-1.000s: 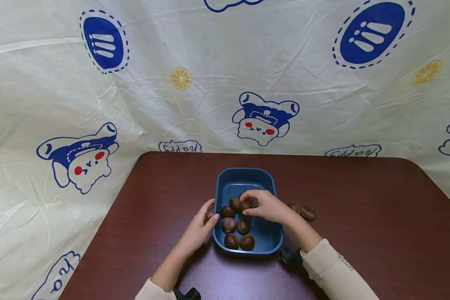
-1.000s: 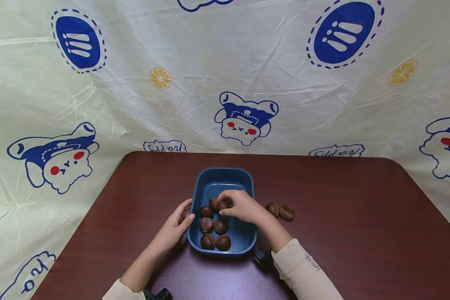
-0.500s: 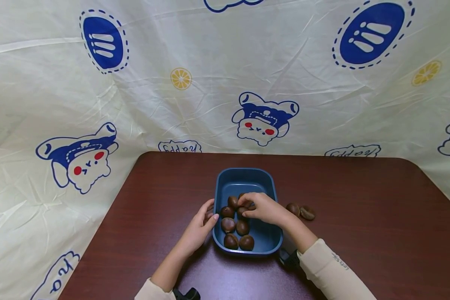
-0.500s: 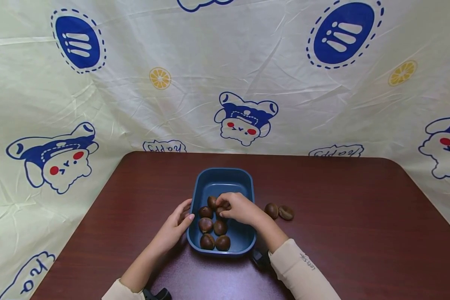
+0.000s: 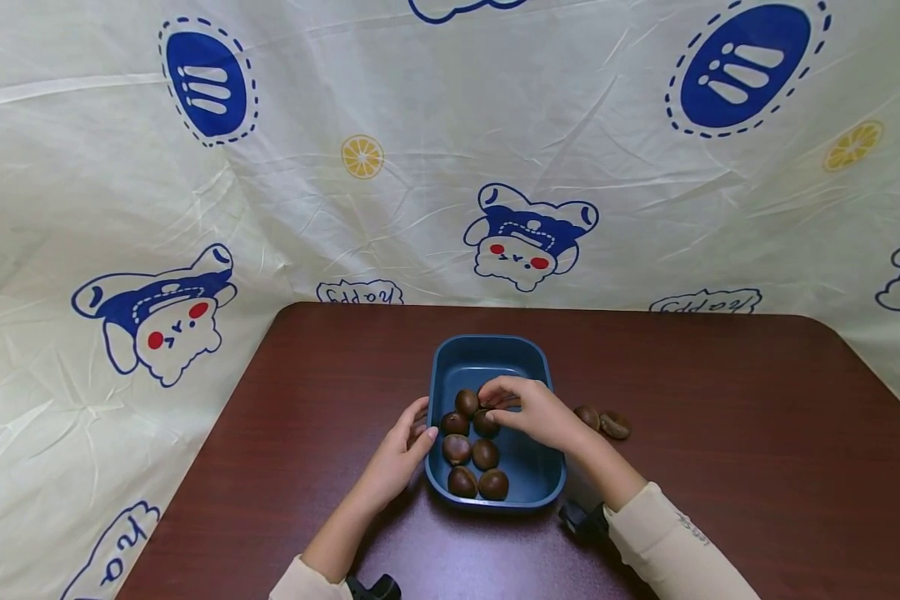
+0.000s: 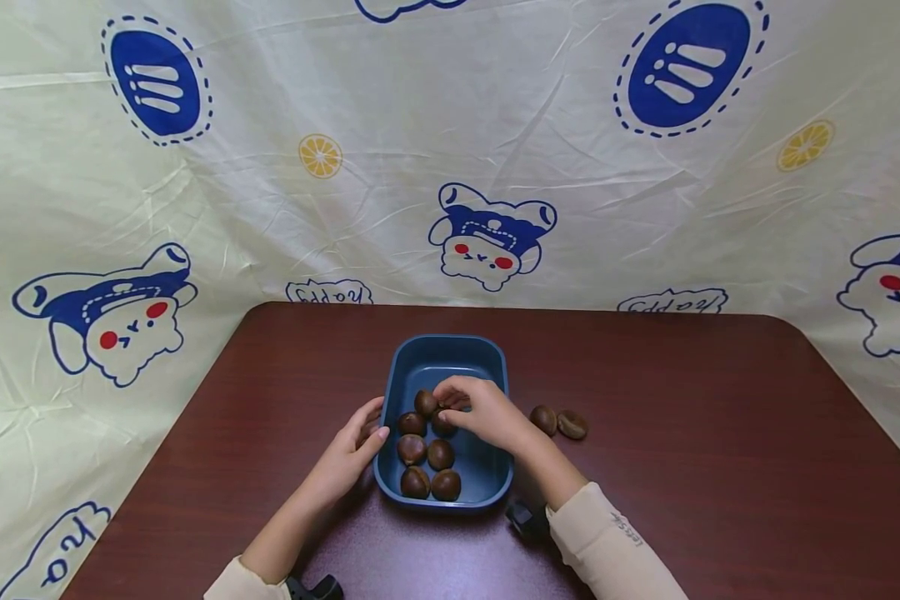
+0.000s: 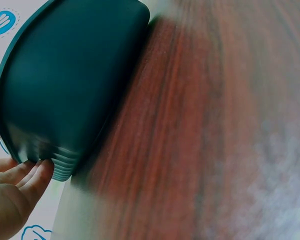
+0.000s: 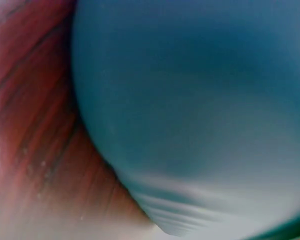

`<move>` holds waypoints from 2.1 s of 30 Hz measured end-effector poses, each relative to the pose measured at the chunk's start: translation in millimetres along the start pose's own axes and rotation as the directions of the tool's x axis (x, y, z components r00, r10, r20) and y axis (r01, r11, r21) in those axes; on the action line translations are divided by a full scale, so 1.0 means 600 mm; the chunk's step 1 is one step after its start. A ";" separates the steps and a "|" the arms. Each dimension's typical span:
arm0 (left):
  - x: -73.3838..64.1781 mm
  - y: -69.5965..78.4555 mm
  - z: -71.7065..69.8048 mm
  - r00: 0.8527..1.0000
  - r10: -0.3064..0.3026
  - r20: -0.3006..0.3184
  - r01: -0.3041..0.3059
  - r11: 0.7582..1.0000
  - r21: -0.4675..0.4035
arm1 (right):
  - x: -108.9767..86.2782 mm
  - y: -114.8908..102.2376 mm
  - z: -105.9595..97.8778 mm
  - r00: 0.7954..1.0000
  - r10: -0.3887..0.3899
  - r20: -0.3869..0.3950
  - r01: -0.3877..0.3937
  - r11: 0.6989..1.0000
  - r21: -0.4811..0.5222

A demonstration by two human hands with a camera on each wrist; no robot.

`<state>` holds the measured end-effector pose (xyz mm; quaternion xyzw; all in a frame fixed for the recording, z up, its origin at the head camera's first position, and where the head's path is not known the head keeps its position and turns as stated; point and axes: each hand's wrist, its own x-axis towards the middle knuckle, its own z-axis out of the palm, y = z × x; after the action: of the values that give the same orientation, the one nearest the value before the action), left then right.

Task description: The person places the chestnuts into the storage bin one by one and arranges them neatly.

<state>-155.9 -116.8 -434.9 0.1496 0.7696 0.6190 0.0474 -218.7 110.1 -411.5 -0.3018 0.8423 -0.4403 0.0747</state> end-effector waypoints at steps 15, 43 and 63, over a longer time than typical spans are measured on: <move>0.005 -0.028 0.000 1.000 0.012 -0.010 -0.012 1.000 0.007 | -0.039 0.014 -0.050 0.981 0.013 -0.193 -0.009 1.000 0.021; -0.008 0.027 0.001 1.000 0.016 -0.004 -0.016 1.000 -0.022 | -0.161 0.124 -0.132 0.935 0.204 -0.291 -0.258 0.952 -0.163; -0.007 0.025 0.000 1.000 0.018 0.008 -0.018 0.999 -0.028 | -0.170 0.154 -0.124 0.953 0.225 -0.204 -0.252 0.960 -0.119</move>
<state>-149.4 -115.4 -420.6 0.1584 0.7593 0.6294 0.0472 -206.1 260.1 -453.8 -0.1592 0.9054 -0.3928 0.0256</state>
